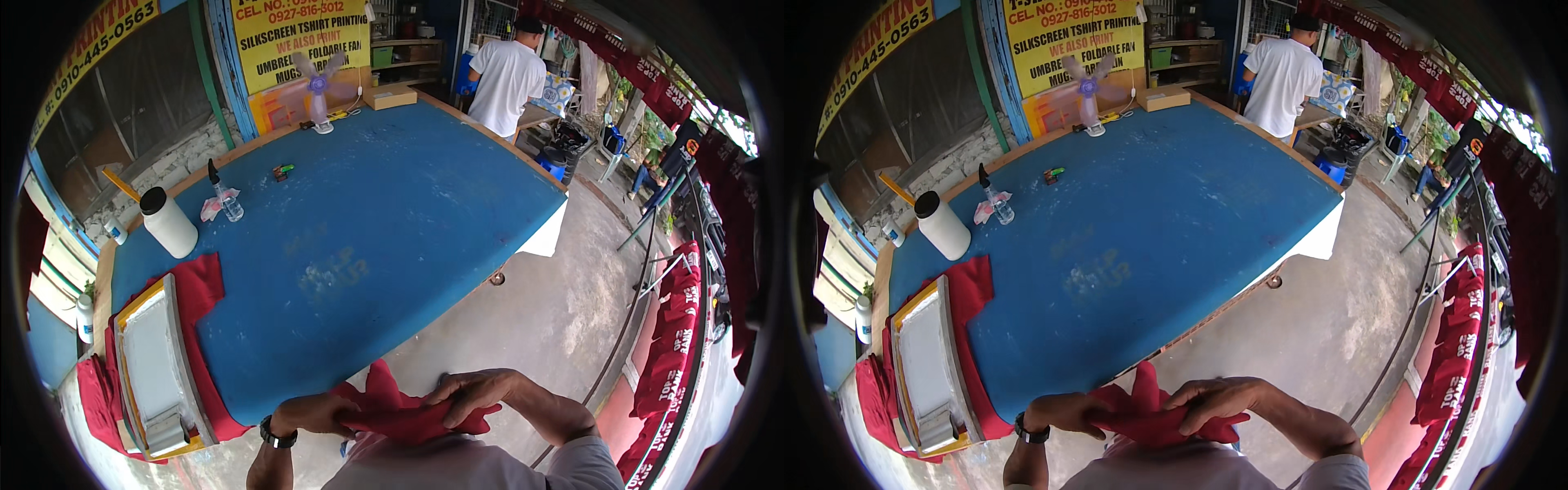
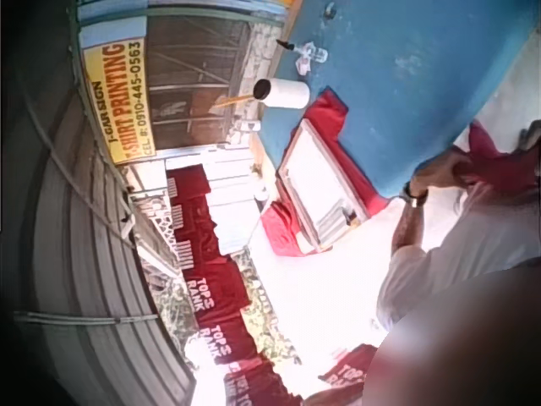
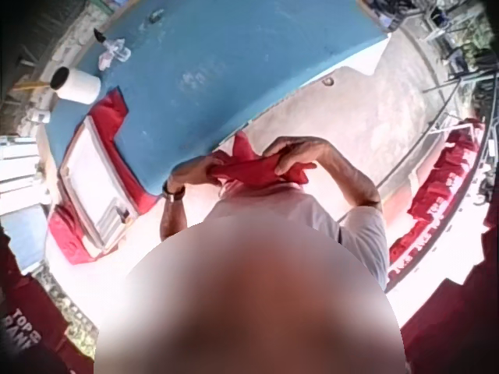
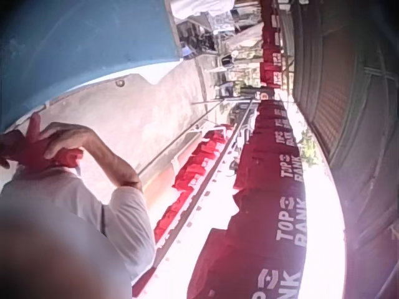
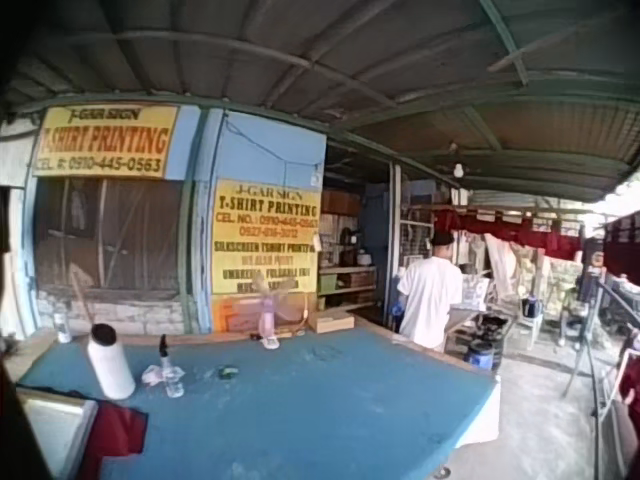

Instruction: The person lays a red t-shirt on a blue worktable, positions a screen-printing frame, and uses a squeegee to apply white ink with a 'TOP RANK' design. After printing, the person lifts the shirt to inspect the print and hangs it on a drying rack.

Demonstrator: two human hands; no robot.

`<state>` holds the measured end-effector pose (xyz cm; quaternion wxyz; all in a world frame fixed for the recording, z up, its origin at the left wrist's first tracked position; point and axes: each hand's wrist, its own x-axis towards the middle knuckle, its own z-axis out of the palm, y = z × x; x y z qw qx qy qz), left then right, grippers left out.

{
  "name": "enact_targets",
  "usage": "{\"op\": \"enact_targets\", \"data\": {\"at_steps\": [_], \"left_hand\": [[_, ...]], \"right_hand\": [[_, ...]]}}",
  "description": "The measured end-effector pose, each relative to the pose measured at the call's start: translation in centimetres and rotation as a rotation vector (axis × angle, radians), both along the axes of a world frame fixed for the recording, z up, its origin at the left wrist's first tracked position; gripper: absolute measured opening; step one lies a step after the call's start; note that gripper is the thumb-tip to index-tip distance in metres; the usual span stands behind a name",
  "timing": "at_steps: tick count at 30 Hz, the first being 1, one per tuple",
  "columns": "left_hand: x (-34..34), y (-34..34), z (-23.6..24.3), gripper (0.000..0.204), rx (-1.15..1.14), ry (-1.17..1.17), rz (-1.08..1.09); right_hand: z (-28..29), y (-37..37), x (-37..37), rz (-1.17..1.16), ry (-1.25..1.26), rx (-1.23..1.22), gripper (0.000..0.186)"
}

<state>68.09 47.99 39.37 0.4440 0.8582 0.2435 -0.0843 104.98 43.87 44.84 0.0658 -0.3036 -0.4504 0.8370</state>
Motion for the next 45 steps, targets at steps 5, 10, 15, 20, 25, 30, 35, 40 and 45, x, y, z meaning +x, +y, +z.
{"op": "enact_targets", "data": {"at_steps": [5,10,15,20,25,30,35,40,45], "left_hand": [[11.3,-3.1,-13.6,0.022,-0.132,-0.057,0.27],[16.3,-4.2,-14.0,0.023,-0.521,-0.387,0.823],[11.4,-2.1,-2.0,0.012,0.14,-0.572,1.255],[7.6,-7.9,6.3,0.055,0.506,-0.4,1.112],[5.3,-9.6,-3.5,0.035,0.404,-0.164,1.123],[1.9,-9.9,-4.9,0.02,0.663,-0.304,1.674],[-1.1,-13.6,-0.8,0.024,0.859,-0.314,1.473],[-4.4,-17.2,-1.3,0.019,0.078,-0.862,1.581],[-6.9,-17.6,2.3,0.011,0.388,-1.189,1.813]], "right_hand": [[5.0,3.1,13.8,-0.191,0.225,0.219,0.034],[8.9,5.2,19.4,-0.272,0.236,0.426,0.039],[11.4,6.0,23.4,-0.572,-0.094,0.928,0.037],[12.6,5.1,23.6,-0.905,-0.445,1.299,0.028],[10.7,3.9,23.4,-0.751,-0.621,1.423,0.036],[5.6,3.8,23.3,-0.894,-0.705,1.358,0.036],[5.3,3.0,22.9,-1.234,-0.646,1.317,0.026],[0.8,3.5,19.4,-1.46,-0.558,1.16,0.033],[1.8,5.8,19.6,-1.602,-0.304,1.129,0.039]]}}
